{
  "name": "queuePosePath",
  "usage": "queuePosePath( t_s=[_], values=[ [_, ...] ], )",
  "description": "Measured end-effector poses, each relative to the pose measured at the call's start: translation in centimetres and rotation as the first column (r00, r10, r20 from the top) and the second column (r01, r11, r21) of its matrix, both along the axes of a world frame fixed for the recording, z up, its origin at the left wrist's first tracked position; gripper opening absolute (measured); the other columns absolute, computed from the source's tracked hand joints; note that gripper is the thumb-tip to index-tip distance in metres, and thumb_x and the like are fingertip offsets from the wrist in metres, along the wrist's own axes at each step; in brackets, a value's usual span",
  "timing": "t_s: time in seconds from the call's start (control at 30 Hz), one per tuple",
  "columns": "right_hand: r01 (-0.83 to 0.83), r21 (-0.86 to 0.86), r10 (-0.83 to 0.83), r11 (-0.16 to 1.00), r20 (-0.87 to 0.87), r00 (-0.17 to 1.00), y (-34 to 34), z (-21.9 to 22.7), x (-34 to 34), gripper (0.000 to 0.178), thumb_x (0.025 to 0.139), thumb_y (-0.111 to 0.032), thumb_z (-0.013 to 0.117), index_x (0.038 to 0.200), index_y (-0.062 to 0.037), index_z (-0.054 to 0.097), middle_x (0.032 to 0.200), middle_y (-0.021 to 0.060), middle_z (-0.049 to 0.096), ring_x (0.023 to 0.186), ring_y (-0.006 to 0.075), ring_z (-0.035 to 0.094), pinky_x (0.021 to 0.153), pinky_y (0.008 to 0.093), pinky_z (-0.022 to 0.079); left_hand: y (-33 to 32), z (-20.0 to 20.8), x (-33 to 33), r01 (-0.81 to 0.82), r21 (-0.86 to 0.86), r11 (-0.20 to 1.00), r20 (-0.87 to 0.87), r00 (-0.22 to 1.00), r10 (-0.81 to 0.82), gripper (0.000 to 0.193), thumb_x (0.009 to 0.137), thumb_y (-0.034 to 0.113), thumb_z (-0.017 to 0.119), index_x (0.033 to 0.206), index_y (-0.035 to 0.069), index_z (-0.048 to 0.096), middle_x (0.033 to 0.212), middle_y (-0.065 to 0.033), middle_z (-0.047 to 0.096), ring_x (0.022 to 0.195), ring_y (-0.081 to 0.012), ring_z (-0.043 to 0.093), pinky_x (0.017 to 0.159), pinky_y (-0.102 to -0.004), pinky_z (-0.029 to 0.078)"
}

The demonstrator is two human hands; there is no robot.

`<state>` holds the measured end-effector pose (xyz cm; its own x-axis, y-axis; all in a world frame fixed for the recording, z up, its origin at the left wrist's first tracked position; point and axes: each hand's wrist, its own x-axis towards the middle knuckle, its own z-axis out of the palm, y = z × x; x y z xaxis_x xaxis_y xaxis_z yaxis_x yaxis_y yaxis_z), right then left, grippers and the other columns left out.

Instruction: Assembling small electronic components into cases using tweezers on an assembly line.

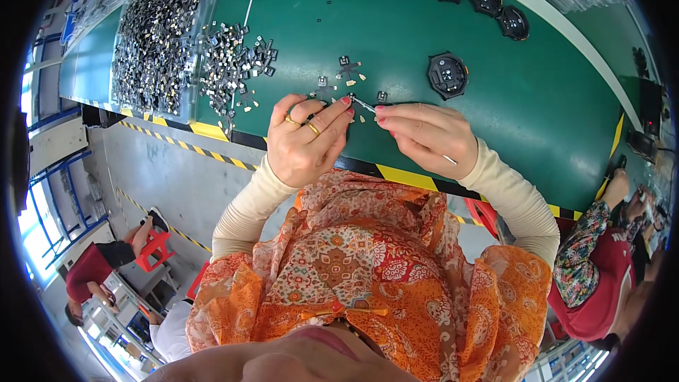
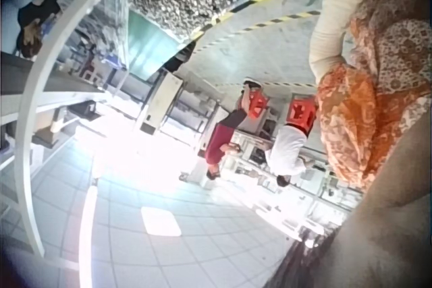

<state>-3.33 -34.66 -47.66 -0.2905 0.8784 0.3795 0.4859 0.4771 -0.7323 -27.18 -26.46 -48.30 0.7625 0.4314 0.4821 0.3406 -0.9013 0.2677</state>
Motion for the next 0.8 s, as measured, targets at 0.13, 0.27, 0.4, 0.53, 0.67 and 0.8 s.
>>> queuePosePath(
  t_s=[0.13, 0.27, 0.4, 0.53, 0.67, 0.8],
  values=[
    [0.006, 0.003, -0.006, 1.000, -0.027, 1.000, 0.3, 0.4, 0.0, 0.033, 0.077, 0.015, 0.061, 0.106, 0.0018, 0.067, 0.111, 0.0197, 0.069, 0.092, 0.0298, 0.072, 0.075, 0.0345, 0.059, -0.1, 0.0, 0.0, -0.019, -0.061, 0.998, 0.018, 1.000, 0.020, 0.026, 0.070, 0.006, 0.075, 0.096, 0.008, 0.074, 0.111, -0.0006, 0.071, 0.090, -0.0170, 0.059, 0.090, -0.0388, 0.044],
    [0.047, -0.085, -0.056, 0.995, -0.113, 0.992, 0.0, 0.7, 0.3, 0.030, 0.079, 0.014, 0.062, 0.106, 0.0021, 0.067, 0.113, 0.0194, 0.069, 0.095, 0.0285, 0.071, 0.079, 0.0344, 0.058, 0.2, 0.3, -0.1, 0.004, -0.090, 0.996, 0.018, 1.000, -0.003, 0.022, 0.074, 0.007, 0.072, 0.096, 0.005, 0.073, 0.111, -0.0023, 0.069, 0.094, -0.0192, 0.058, 0.092, -0.0384, 0.043],
    [0.161, -0.071, -0.169, 0.984, -0.125, 0.978, -0.6, 1.0, 0.7, 0.026, 0.083, 0.011, 0.066, 0.107, 0.0032, 0.067, 0.118, 0.0207, 0.065, 0.102, 0.0292, 0.068, 0.086, 0.0338, 0.056, 0.4, -0.1, 0.0, 0.022, -0.118, 0.993, 0.061, 0.998, -0.015, 0.025, 0.074, 0.006, 0.072, 0.099, 0.005, 0.072, 0.109, -0.0036, 0.065, 0.098, -0.0219, 0.057, 0.090, -0.0391, 0.043],
    [0.217, -0.061, -0.223, 0.974, -0.120, 0.967, -2.5, 1.5, 1.4, 0.025, 0.083, 0.011, 0.065, 0.107, 0.0035, 0.067, 0.117, 0.0210, 0.065, 0.100, 0.0289, 0.069, 0.083, 0.0341, 0.057, 0.3, 0.6, -0.2, 0.006, -0.114, 0.993, 0.082, 0.997, 0.003, 0.026, 0.074, 0.006, 0.072, 0.101, 0.006, 0.071, 0.105, -0.0039, 0.062, 0.100, -0.0228, 0.056, 0.089, -0.0402, 0.044],
    [0.109, 0.071, -0.118, 0.992, 0.143, 0.983, -4.1, 1.4, 2.6, 0.027, 0.080, 0.009, 0.068, 0.106, 0.0031, 0.066, 0.116, 0.0218, 0.064, 0.096, 0.0312, 0.069, 0.078, 0.0348, 0.058, -0.9, 1.1, -0.4, 0.002, -0.111, 0.994, 0.118, 0.993, 0.012, 0.026, 0.074, 0.006, 0.072, 0.101, 0.006, 0.070, 0.107, -0.0040, 0.062, 0.099, -0.0229, 0.056, 0.089, -0.0405, 0.044],
    [-0.057, 0.180, -0.014, 0.982, 0.370, 0.929, -3.7, 1.0, 3.4, 0.033, 0.078, 0.003, 0.068, 0.111, 0.0023, 0.065, 0.120, 0.0208, 0.062, 0.097, 0.0345, 0.068, 0.076, 0.0371, 0.058, -2.1, 0.7, 1.8, 0.018, -0.094, 0.995, 0.096, 0.995, -0.009, 0.028, 0.075, 0.006, 0.072, 0.103, 0.005, 0.070, 0.111, -0.0035, 0.064, 0.099, -0.0231, 0.057, 0.090, -0.0413, 0.044]
  ],
)
